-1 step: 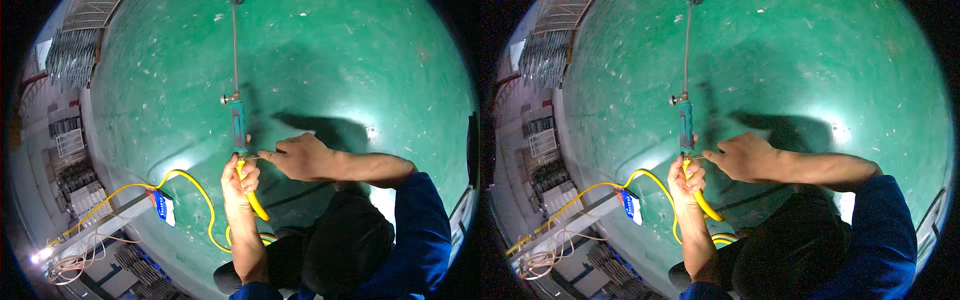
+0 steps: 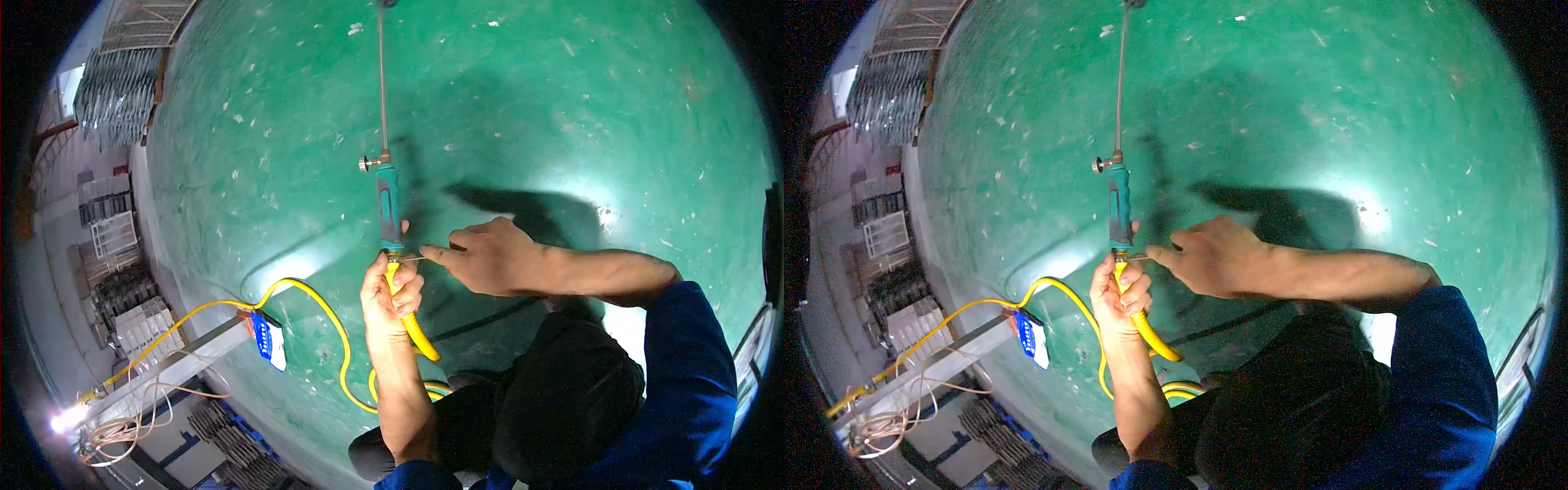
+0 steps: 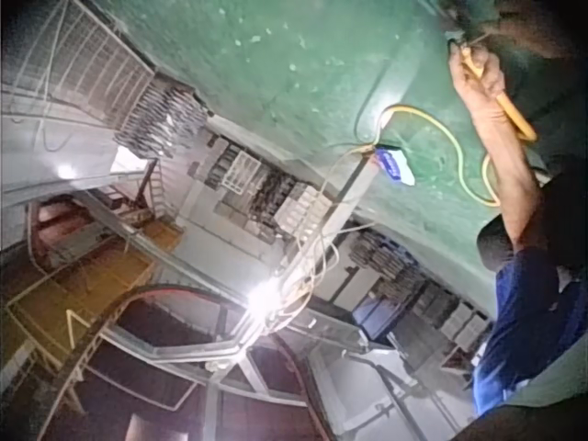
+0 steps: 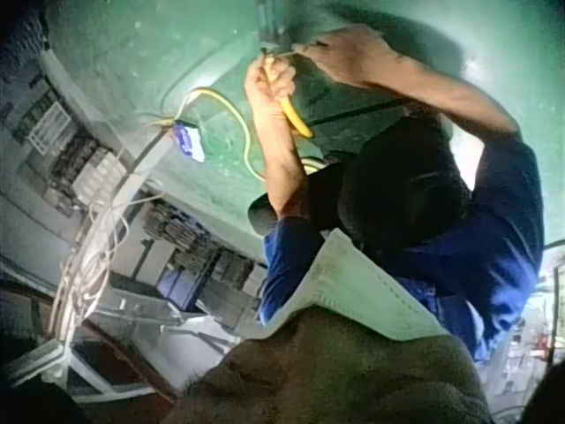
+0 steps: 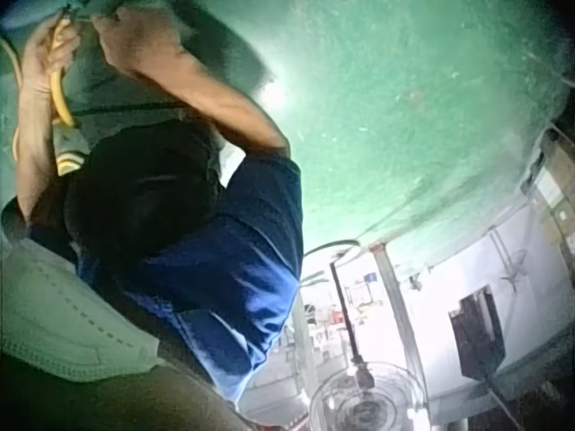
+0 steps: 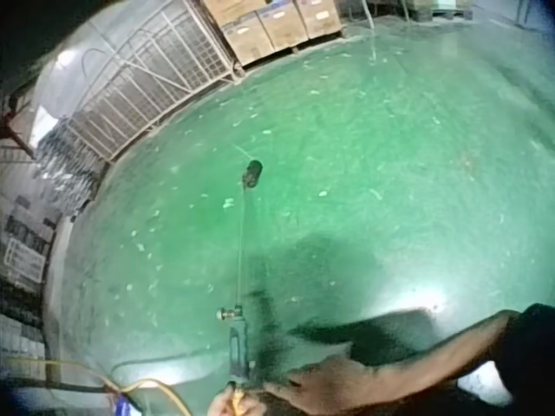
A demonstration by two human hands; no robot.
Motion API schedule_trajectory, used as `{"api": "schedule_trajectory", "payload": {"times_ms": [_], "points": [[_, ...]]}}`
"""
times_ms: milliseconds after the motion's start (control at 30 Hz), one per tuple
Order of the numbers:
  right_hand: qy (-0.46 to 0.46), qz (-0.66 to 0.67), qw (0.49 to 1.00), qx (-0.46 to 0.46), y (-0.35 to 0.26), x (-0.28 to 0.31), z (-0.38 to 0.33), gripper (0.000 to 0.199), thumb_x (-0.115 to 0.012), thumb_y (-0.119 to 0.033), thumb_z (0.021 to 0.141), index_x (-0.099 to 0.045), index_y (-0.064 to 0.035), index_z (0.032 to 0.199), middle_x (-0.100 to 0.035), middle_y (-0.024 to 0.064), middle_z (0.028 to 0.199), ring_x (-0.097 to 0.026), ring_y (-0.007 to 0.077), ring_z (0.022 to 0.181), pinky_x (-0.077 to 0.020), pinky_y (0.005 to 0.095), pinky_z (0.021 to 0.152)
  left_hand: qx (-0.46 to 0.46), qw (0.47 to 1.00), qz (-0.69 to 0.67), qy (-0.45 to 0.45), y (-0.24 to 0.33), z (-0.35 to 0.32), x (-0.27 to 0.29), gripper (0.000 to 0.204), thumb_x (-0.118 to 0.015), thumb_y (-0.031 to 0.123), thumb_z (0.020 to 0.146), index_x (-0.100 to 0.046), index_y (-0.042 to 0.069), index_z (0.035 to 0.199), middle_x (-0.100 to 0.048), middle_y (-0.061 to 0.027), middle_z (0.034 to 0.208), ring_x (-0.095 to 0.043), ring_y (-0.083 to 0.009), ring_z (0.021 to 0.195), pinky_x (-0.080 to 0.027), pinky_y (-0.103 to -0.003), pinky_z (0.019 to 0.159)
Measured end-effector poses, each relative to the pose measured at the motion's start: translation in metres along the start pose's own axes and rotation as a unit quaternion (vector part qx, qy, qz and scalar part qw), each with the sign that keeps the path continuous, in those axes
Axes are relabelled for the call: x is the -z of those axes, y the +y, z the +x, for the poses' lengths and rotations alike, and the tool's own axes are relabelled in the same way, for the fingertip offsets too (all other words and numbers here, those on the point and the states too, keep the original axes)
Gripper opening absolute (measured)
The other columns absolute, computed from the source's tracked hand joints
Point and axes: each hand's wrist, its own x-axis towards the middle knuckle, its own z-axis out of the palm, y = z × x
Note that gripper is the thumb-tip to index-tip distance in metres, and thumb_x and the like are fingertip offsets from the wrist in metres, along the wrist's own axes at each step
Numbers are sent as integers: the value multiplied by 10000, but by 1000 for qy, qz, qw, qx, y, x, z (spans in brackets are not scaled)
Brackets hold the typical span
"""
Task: Connecting a yellow gas hose to a handheld torch handle using a metal wire as a clamp.
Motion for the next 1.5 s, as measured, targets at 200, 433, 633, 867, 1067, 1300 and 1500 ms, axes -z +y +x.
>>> {"api": "schedule_trajectory", "payload": {"times_ms": [200, 433, 633, 867, 1067, 1300, 1500], "points": [[19, 5, 1000, 6, 1, -2, 4, 377, -642, -210, 831, -649, -148, 1202, -557, 30, 705, -622, 203, 612, -504, 358, 513, 7, 1000, 5, 1, 1, 2, 0, 552, -493, 317, 989, -340, 124, 1483, -378, 7, 676, -262, -63, 417, -214, -194, 312], [24, -90, 994, 63, -5, 2, 4, 448, -611, -223, 773, -645, -101, 1203, -538, 32, 761, -611, 188, 674, -500, 310, 537, 24, 999, 23, 17, 3, 3, 2, 537, -523, 319, 973, -385, 121, 1453, -377, 7, 659, -269, -59, 415, -203, -193, 310], [23, -160, 983, 85, -9, 0, 3, 455, -582, -255, 767, -661, -94, 1185, -508, 16, 758, -564, 172, 698, -482, 278, 542, 8, 991, 115, 67, 1, 2, -7, 520, -551, 320, 964, -428, 100, 1419, -374, 17, 659, -274, -51, 421, -201, -188, 317], [107, -171, 973, 112, -4, -2, 2, 415, -582, -263, 765, -684, -104, 1134, -436, -12, 739, -483, 170, 736, -419, 267, 548, 16, 995, 83, 45, 1, 2, -5, 511, -538, 312, 971, -428, 91, 1418, -373, 19, 664, -276, -51, 423, -208, -186, 319], [105, -185, 967, 138, -1, 5, 6, 402, -588, -262, 743, -690, -98, 1096, -428, -15, 731, -471, 166, 737, -370, 268, 529, 46, 999, -25, 3, 0, 6, 5, 516, -512, 292, 984, -388, 80, 1439, -388, -3, 692, -287, -61, 421, -234, -193, 311], [90, -191, 964, 158, 3, 10, 11, 281, -574, -260, 755, -654, -63, 939, -450, -23, 709, -473, 166, 717, -350, 297, 516, 67, 991, -106, -43, 1, 7, 10, 528, -496, 281, 991, -357, 66, 1453, -410, -24, 724, -306, -63, 414, -254, -195, 308], [71, -180, 970, 148, 2, 11, 11, 412, -580, -252, 752, -668, -56, 1105, -413, -17, 719, -459, 163, 725, -372, 271, 529, 67, 991, -109, -43, 3, 8, 10, 526, -496, 282, 991, -362, 64, 1451, -409, -23, 720, -301, -61, 407, -252, -196, 301]]}}
